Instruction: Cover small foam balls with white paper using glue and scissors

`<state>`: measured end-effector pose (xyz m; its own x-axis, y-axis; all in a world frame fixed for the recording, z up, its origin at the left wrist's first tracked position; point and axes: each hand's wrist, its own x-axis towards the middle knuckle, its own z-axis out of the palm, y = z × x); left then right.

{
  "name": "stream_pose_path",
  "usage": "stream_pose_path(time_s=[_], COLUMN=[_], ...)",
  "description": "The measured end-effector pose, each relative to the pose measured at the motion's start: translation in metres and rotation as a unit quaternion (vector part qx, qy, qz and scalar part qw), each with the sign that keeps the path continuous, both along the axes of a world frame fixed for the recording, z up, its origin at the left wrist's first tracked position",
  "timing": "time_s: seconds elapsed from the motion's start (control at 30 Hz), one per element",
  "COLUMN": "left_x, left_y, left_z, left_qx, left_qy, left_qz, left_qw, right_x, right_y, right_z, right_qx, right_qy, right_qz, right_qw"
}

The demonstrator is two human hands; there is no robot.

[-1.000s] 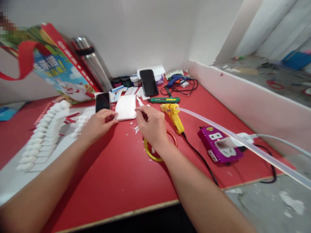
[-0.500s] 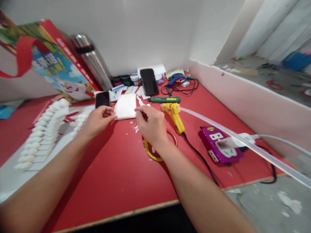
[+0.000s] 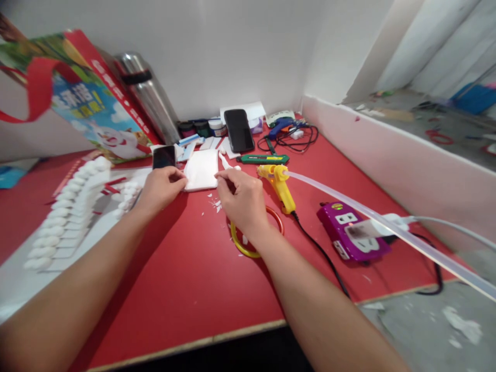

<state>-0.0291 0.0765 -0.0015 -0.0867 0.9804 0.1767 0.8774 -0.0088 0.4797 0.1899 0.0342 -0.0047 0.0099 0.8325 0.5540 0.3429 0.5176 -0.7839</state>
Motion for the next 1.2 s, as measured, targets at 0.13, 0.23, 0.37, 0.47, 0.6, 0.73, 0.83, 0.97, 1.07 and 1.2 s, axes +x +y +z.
stream_pose_path(time_s=[0.13,0.23,0.37,0.47,0.6,0.73,0.83,0.97,1.07,1.2], left_x=[-0.001,-0.004,-0.009,-0.01,-0.004,0.001,0.001,-0.001,-0.004,-0.009], left_y=[-0.002,-0.003,-0.006,-0.007,-0.009,-0.01,-0.01,-0.009,-0.009,-0.009], left_z=[0.002,0.002,0.003,0.004,0.001,-0.001,0.001,0.004,0.006,0.009], left_qx=[-0.007,-0.013,-0.042,-0.041,-0.04,-0.041,-0.039,-0.029,-0.022,-0.035], left_qy=[-0.002,-0.063,-0.162,-0.141,0.009,0.037,0.025,0.021,0.005,-0.072], left_qz=[0.016,0.048,0.069,0.054,0.005,-0.017,-0.011,-0.011,-0.009,0.012], left_qw=[1.0,0.997,0.983,0.988,0.999,0.998,0.999,0.999,1.0,0.997], right_x=[0.0,0.0,0.0,0.0,-0.001,-0.001,-0.002,-0.001,-0.001,-0.001], right_y=[0.0,-0.001,-0.001,-0.001,0.0,0.0,0.0,0.0,0.0,0.0], right_z=[-0.001,-0.001,-0.001,-0.001,-0.002,-0.002,-0.002,-0.002,-0.003,-0.002], right_qx=[0.0,0.001,0.001,0.002,0.0,-0.001,-0.001,-0.008,-0.006,-0.005], right_qy=[-0.001,-0.004,0.0,-0.006,-0.012,-0.011,-0.004,-0.009,-0.008,-0.007], right_qz=[0.001,0.002,0.006,0.004,0.0,0.002,0.006,0.004,0.004,0.006], right_qw=[1.0,1.0,1.0,1.0,1.0,1.0,1.0,1.0,1.0,1.0])
